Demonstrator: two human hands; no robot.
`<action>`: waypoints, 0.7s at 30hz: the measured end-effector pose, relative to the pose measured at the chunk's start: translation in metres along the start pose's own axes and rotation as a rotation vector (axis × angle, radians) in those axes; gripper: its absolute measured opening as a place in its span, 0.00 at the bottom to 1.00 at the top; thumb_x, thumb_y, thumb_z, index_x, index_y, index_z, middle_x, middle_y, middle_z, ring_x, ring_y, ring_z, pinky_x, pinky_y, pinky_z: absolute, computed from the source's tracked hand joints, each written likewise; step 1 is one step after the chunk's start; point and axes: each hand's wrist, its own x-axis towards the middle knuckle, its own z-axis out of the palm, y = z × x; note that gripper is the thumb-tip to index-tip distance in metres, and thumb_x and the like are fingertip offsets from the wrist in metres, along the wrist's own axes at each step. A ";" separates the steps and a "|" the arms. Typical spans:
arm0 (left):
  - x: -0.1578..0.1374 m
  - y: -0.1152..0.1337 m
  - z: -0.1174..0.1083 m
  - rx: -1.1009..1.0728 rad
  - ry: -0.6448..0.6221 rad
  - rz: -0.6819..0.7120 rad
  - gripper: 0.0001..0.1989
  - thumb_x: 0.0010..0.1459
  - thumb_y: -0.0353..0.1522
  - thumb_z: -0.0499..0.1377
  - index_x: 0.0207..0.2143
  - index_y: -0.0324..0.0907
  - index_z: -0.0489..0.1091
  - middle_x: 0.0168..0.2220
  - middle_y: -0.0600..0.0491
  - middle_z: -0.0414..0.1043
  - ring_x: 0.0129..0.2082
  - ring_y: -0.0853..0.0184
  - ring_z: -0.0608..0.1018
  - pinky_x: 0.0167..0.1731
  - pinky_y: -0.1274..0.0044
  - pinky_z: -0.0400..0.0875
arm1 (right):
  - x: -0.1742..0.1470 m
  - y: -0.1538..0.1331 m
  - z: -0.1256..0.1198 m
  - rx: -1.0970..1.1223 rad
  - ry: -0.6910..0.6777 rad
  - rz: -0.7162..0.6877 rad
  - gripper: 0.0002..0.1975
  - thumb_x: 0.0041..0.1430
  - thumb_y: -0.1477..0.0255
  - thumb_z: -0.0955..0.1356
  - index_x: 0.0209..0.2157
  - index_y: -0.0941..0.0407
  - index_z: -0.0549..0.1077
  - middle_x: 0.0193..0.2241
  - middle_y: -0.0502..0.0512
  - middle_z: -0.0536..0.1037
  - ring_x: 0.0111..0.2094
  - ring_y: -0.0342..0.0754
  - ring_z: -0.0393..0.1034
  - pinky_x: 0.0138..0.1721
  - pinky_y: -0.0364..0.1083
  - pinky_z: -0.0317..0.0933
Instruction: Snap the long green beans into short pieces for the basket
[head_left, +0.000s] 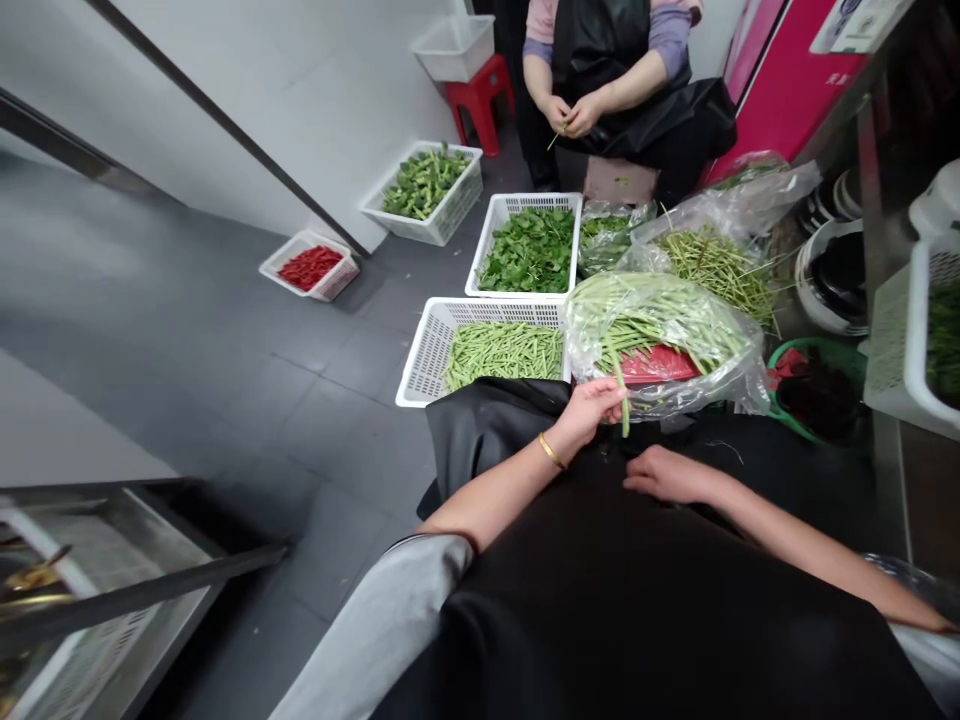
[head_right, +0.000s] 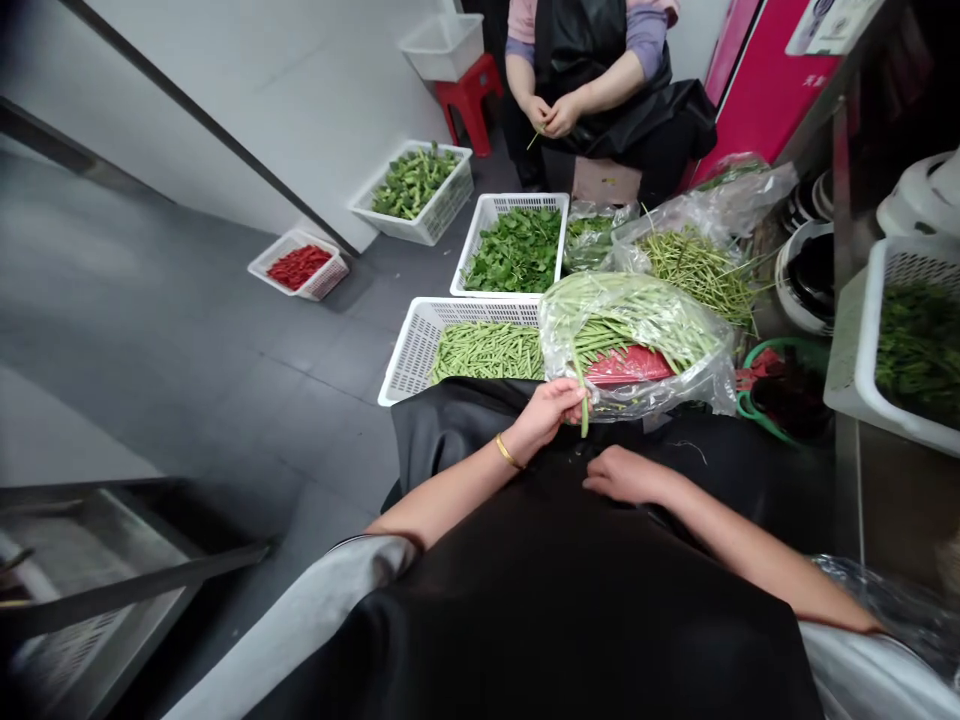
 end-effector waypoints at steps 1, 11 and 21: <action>-0.002 0.006 0.000 0.040 -0.037 0.028 0.17 0.44 0.39 0.69 0.28 0.35 0.72 0.22 0.53 0.72 0.17 0.77 0.68 0.19 0.83 0.62 | 0.001 0.001 -0.006 -0.013 -0.064 0.029 0.16 0.59 0.63 0.64 0.21 0.57 0.71 0.19 0.50 0.73 0.19 0.42 0.64 0.25 0.41 0.55; -0.022 0.014 -0.004 0.015 -0.288 -0.190 0.19 0.41 0.39 0.70 0.31 0.34 0.73 0.19 0.54 0.69 0.16 0.74 0.68 0.17 0.81 0.59 | 0.012 -0.019 -0.026 0.732 0.633 -0.090 0.20 0.53 0.54 0.69 0.37 0.56 0.72 0.22 0.49 0.73 0.18 0.41 0.64 0.19 0.42 0.60; -0.013 0.009 -0.006 -0.068 -0.054 -0.117 0.16 0.48 0.40 0.64 0.30 0.39 0.63 0.24 0.55 0.69 0.20 0.73 0.70 0.21 0.80 0.65 | 0.028 -0.003 -0.018 0.213 0.660 0.165 0.13 0.53 0.63 0.68 0.22 0.54 0.64 0.17 0.47 0.70 0.19 0.43 0.64 0.24 0.43 0.57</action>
